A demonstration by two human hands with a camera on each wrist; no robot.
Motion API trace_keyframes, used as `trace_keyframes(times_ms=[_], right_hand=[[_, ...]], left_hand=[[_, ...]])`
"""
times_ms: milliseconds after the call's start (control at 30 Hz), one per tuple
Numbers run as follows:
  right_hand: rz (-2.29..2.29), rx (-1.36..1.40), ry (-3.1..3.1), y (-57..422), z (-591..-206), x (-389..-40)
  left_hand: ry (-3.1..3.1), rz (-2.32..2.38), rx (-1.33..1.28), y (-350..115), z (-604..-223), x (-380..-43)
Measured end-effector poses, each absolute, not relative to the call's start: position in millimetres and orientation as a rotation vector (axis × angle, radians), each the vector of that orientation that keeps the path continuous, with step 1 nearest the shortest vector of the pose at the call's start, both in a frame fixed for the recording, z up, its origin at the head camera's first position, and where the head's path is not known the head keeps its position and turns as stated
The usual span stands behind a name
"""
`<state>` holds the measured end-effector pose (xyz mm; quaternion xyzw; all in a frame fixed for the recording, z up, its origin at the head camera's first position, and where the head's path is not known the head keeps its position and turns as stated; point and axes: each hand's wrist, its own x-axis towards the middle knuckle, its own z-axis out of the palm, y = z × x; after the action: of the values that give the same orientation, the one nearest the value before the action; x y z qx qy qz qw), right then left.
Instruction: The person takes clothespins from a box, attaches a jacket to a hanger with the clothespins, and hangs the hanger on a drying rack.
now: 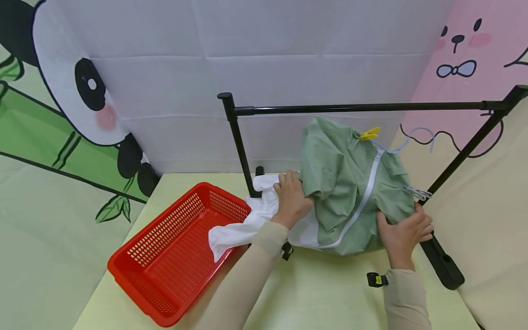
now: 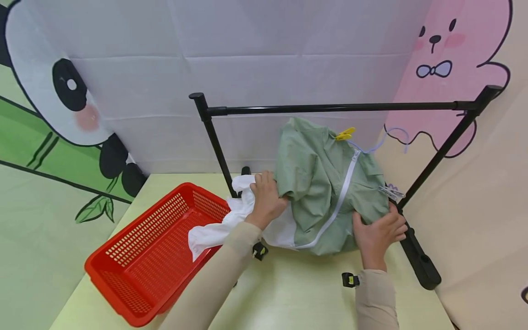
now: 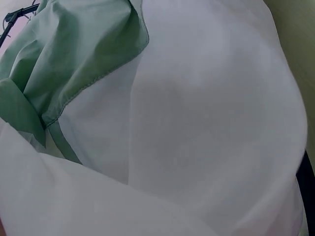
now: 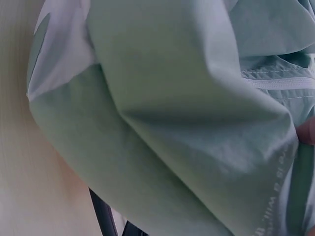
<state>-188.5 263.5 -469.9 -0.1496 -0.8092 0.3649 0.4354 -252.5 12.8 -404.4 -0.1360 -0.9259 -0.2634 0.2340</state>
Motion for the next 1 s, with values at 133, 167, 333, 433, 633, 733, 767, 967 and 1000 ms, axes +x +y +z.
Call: trace_keyframes(times_ms=[133, 167, 333, 433, 633, 733, 767, 967, 1000], right_hand=[[0.892, -0.393, -1.999, 268.8, -471.0, -187.1], [0.888, -0.399, -1.996, 269.9, -471.1, -186.9], [0.880, -0.412, -1.999, 274.0, -469.5, -185.1], [0.882, -0.428, -1.997, 276.0, -468.5, -184.0], [0.881, -0.464, -1.975, 279.9, -469.1, -182.6], [0.871, -0.473, -1.963, 282.0, -469.5, -181.2], [0.864, -0.472, -1.959, 283.0, -469.8, -180.7], [0.819, -0.461, -1.952, 289.9, -471.3, -177.1], [0.815, -0.464, -1.950, 290.7, -471.3, -176.6]], left_hand=[[-2.544, -0.737, -0.379, 19.4, -407.1, -252.0], [-2.545, -0.740, -0.379, 20.7, -407.9, -251.8], [-2.548, -0.729, -0.364, 26.1, -411.8, -251.7], [-2.548, -0.741, -0.366, 29.0, -413.8, -251.9], [-2.553, -0.779, -0.380, 37.4, -414.7, -250.8], [-2.557, -0.773, -0.372, 42.5, -415.4, -249.9], [-2.561, -0.770, -0.369, 44.3, -415.6, -249.5], [-2.584, -0.757, -0.368, 54.4, -415.4, -246.0], [-2.589, -0.763, -0.371, 55.9, -415.3, -245.1]])
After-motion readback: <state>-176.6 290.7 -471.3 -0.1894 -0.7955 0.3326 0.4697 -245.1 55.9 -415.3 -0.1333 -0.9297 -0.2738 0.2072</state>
